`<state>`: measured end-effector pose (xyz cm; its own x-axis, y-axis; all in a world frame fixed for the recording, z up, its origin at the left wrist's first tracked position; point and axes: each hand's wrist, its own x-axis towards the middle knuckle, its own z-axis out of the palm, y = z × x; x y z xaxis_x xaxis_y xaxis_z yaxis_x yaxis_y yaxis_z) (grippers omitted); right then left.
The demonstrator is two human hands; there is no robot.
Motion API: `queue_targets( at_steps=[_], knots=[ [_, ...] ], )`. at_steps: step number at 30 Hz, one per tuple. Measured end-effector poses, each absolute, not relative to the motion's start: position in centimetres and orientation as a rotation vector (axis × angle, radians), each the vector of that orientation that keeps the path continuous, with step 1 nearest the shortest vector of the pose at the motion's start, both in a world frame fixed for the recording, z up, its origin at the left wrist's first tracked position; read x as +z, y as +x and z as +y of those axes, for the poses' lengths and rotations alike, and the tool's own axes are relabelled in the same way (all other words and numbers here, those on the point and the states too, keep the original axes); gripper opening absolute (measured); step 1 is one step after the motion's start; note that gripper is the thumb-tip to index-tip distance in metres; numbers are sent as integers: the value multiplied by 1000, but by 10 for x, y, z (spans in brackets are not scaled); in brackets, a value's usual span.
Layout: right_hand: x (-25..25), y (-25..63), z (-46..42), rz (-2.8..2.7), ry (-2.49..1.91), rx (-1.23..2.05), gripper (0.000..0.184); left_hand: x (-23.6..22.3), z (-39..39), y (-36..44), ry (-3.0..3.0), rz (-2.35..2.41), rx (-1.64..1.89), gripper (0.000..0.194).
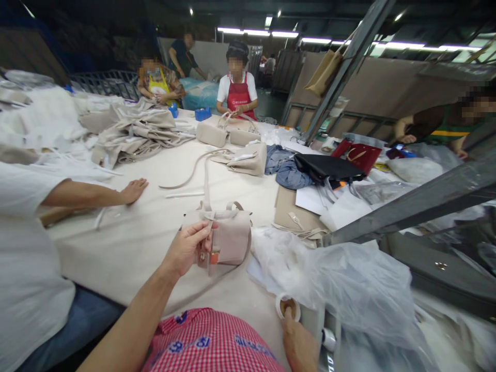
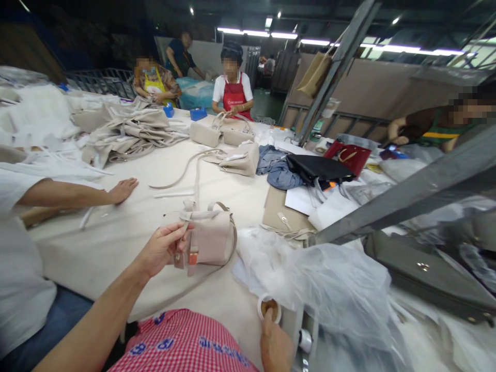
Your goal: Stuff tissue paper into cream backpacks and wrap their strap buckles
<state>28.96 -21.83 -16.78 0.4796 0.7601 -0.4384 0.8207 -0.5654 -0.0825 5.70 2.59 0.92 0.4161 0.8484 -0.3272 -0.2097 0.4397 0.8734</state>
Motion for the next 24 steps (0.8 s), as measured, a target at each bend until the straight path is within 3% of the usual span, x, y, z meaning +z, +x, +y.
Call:
queue_targets(
  at_steps=[9,16,24],
  knots=[
    [-151,265,-163,2008,2464,-492,36,-1,3,50,863,934,787,33],
    [-188,264,-123,1872,2546,-448,37,-6,-11,42,900,955,798,28],
    [-193,281,-134,2006,2719,-604,32,-12,-18,42,854,951,814,25]
  ],
)
